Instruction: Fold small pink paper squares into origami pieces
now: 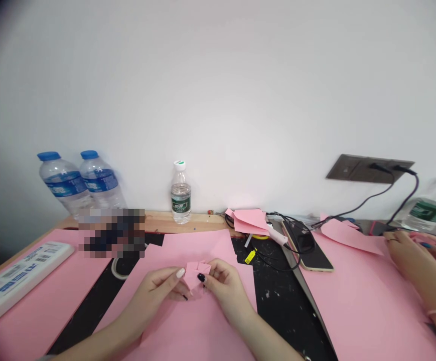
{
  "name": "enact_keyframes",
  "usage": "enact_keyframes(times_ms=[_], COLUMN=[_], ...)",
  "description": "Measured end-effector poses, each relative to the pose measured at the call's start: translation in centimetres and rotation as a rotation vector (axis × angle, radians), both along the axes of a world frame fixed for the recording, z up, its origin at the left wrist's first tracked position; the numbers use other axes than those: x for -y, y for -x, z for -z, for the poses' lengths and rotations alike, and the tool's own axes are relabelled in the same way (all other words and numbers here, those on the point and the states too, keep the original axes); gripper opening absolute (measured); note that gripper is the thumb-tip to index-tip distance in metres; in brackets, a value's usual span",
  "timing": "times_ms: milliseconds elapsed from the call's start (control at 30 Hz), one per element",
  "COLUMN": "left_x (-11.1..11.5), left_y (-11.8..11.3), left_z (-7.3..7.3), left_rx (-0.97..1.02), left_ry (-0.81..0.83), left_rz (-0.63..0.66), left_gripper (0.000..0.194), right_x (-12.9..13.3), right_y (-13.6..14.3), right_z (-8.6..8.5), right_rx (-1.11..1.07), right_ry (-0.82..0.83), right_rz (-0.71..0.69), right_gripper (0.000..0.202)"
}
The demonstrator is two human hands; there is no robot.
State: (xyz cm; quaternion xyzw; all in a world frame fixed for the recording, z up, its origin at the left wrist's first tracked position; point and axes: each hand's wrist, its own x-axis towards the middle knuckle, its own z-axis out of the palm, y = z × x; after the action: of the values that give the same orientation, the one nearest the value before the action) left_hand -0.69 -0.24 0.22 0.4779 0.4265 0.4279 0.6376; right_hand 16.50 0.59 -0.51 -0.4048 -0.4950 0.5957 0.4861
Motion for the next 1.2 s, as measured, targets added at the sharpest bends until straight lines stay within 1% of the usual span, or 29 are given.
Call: enact_keyframes(times_ms=[133, 300, 500, 667, 867, 1000, 1200], left_x=[0.09, 0.15, 0.13, 0.08, 0.08, 0.17, 0.50], left_y=[-0.07, -0.03, 0.00, -0.10, -0.14, -0.25, -0.44], left_z=[-0.06, -0.17, -0.29, -0.54, -0.63, -0.56, -0.04], left_rx=[0.012, 0.007, 0.001, -0.024, -0.027, -0.020, -0.018], left_ry=[0.023, 0.021, 0.019, -0.012, -0.031, -0.056, -0.094], left_rz=[-0.017, -0.013, -0.011, 0.014, 0.022, 0.012, 0.080], left_gripper=[0.038, 0.041, 0.040, 0.031, 0.026, 0.021, 0.020], right_x=[0.11, 0.20, 0.15, 0.19, 0.30, 0.34, 0.41], right_y=[0.14, 0.21, 0.09, 0.07, 0.07, 0.15, 0.34], right_z=[-0.11, -0.40, -0.27, -0.28, -0.68, -0.86, -0.96], right_rx=[-0.042, -0.045, -0.038, 0.035, 0.156, 0.118, 0.060], right_ry=[0.011, 0.016, 0.009, 0.001, -0.043, -0.060, -0.042], right_rz=[-0.006, -0.012, -0.031, -0.032, -0.064, -0.100, -0.101], right_gripper=[0.026, 0.026, 0.026, 0.029, 0.032, 0.028, 0.019])
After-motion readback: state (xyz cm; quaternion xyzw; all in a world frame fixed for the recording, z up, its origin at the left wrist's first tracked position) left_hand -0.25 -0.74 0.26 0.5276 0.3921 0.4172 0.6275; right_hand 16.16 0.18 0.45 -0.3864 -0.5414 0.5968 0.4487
